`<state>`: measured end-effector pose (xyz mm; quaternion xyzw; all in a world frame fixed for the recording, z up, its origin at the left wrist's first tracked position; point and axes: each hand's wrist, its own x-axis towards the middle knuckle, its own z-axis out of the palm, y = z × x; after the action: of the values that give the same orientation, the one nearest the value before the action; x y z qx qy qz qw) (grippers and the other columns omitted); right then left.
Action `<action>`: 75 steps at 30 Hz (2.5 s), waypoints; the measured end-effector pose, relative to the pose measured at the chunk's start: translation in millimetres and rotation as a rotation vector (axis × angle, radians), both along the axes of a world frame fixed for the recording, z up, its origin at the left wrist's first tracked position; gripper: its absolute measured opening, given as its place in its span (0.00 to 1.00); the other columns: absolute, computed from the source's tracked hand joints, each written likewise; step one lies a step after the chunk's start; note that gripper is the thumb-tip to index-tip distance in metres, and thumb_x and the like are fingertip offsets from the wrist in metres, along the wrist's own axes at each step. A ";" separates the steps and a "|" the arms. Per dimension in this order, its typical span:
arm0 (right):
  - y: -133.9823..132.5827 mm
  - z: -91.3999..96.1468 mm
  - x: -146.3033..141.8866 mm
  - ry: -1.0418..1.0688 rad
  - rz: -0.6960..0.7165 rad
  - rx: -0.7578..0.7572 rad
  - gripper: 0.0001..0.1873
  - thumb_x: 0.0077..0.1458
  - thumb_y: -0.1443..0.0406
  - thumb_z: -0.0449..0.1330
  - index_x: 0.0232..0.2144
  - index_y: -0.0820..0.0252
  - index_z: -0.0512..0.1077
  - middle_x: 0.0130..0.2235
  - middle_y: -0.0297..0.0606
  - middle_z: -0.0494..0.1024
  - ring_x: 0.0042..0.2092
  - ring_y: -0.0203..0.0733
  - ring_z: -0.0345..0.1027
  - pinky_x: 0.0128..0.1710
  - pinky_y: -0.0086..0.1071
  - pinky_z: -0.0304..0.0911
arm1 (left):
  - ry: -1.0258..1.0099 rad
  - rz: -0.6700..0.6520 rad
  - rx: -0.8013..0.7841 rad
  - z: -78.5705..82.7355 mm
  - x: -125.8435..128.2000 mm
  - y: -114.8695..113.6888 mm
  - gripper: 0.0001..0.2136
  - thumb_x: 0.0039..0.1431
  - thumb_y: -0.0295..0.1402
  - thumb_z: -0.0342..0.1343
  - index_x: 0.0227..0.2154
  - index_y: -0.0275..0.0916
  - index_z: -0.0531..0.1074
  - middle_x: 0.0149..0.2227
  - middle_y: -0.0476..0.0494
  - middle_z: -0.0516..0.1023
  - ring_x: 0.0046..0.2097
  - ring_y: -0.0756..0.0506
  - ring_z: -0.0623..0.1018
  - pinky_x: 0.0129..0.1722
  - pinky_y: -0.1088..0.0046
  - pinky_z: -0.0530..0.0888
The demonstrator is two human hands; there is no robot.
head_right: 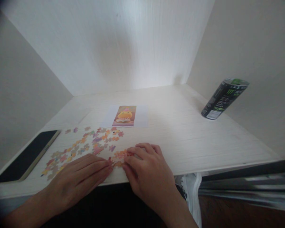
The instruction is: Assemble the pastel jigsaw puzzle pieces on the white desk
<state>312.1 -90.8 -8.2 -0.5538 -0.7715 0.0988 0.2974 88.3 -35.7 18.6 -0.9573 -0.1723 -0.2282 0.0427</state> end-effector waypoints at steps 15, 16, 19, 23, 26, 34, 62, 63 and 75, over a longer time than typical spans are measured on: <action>0.0 -0.2 0.1 -0.013 -0.007 -0.011 0.08 0.62 0.62 0.57 0.42 0.49 0.76 0.50 0.31 0.77 0.54 0.46 0.62 0.54 0.46 0.54 | 0.038 0.010 -0.063 -2.1 -2.7 -2.0 0.07 0.65 0.25 0.51 0.37 0.35 0.75 0.35 0.43 0.80 0.36 0.46 0.79 0.39 0.68 0.81; -0.3 -0.2 0.0 -0.014 -0.005 -0.011 0.08 0.62 0.62 0.57 0.42 0.49 0.76 0.50 0.31 0.77 0.54 0.47 0.62 0.54 0.46 0.54 | 0.039 0.009 -0.067 -2.6 -3.3 -1.7 0.07 0.65 0.25 0.51 0.37 0.35 0.75 0.35 0.43 0.80 0.37 0.46 0.79 0.40 0.68 0.81; -1.3 0.2 0.1 -0.015 -0.002 -0.008 0.09 0.62 0.62 0.57 0.42 0.50 0.76 0.50 0.32 0.77 0.54 0.47 0.62 0.54 0.46 0.54 | 0.021 0.009 -0.080 -3.8 -3.9 -1.4 0.07 0.65 0.25 0.51 0.37 0.35 0.75 0.36 0.42 0.80 0.37 0.47 0.79 0.41 0.69 0.81; -0.9 0.3 0.5 -0.010 -0.002 -0.006 0.09 0.62 0.63 0.58 0.42 0.50 0.76 0.50 0.33 0.78 0.54 0.47 0.63 0.54 0.46 0.55 | -0.003 0.011 -0.081 -4.1 -2.8 -2.4 0.08 0.65 0.25 0.51 0.38 0.35 0.75 0.36 0.42 0.80 0.37 0.47 0.79 0.41 0.68 0.81; 0.0 -0.1 0.2 -0.012 -0.005 0.000 0.09 0.61 0.63 0.58 0.42 0.50 0.76 0.50 0.33 0.77 0.54 0.48 0.63 0.54 0.46 0.55 | -0.025 0.014 -0.092 -4.2 -2.7 -2.8 0.08 0.65 0.25 0.50 0.37 0.34 0.76 0.37 0.42 0.80 0.38 0.47 0.79 0.42 0.69 0.81; -0.7 -0.5 0.3 -0.023 -0.003 -0.013 0.08 0.62 0.62 0.57 0.42 0.49 0.76 0.51 0.30 0.77 0.54 0.46 0.62 0.54 0.45 0.54 | 0.009 0.010 -0.103 -1.8 -3.5 -2.0 0.09 0.64 0.27 0.52 0.41 0.36 0.76 0.39 0.42 0.81 0.40 0.43 0.80 0.45 0.60 0.80; 9.3 -6.1 4.7 0.186 -0.212 -0.091 0.15 0.60 0.65 0.55 0.49 0.57 0.70 0.49 0.40 0.76 0.51 0.44 0.68 0.53 0.40 0.62 | 0.102 0.216 -0.264 -12.9 -23.0 -16.4 0.14 0.65 0.32 0.50 0.53 0.43 0.69 0.40 0.41 0.72 0.39 0.43 0.75 0.37 0.61 0.78; 10.1 -6.7 4.9 0.209 -0.229 -0.097 0.14 0.60 0.65 0.54 0.48 0.57 0.71 0.49 0.40 0.76 0.50 0.44 0.68 0.52 0.40 0.62 | 0.075 0.205 -0.262 -12.9 -24.8 -18.5 0.15 0.65 0.32 0.50 0.53 0.43 0.68 0.41 0.41 0.72 0.40 0.43 0.75 0.38 0.61 0.78; 4.0 -9.2 0.2 0.412 -0.467 0.039 0.18 0.61 0.52 0.55 0.40 0.59 0.75 0.26 0.33 0.70 0.28 0.38 0.61 0.29 0.32 0.56 | -0.233 0.410 -0.173 -24.9 -79.4 -86.1 0.09 0.63 0.33 0.53 0.44 0.44 0.73 0.40 0.45 0.79 0.41 0.47 0.80 0.40 0.72 0.79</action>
<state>312.2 -86.8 -17.4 -0.6785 -0.5487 0.1232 0.4725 8.9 -121.8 -6.3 -0.8697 -0.3853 -0.3081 -0.0140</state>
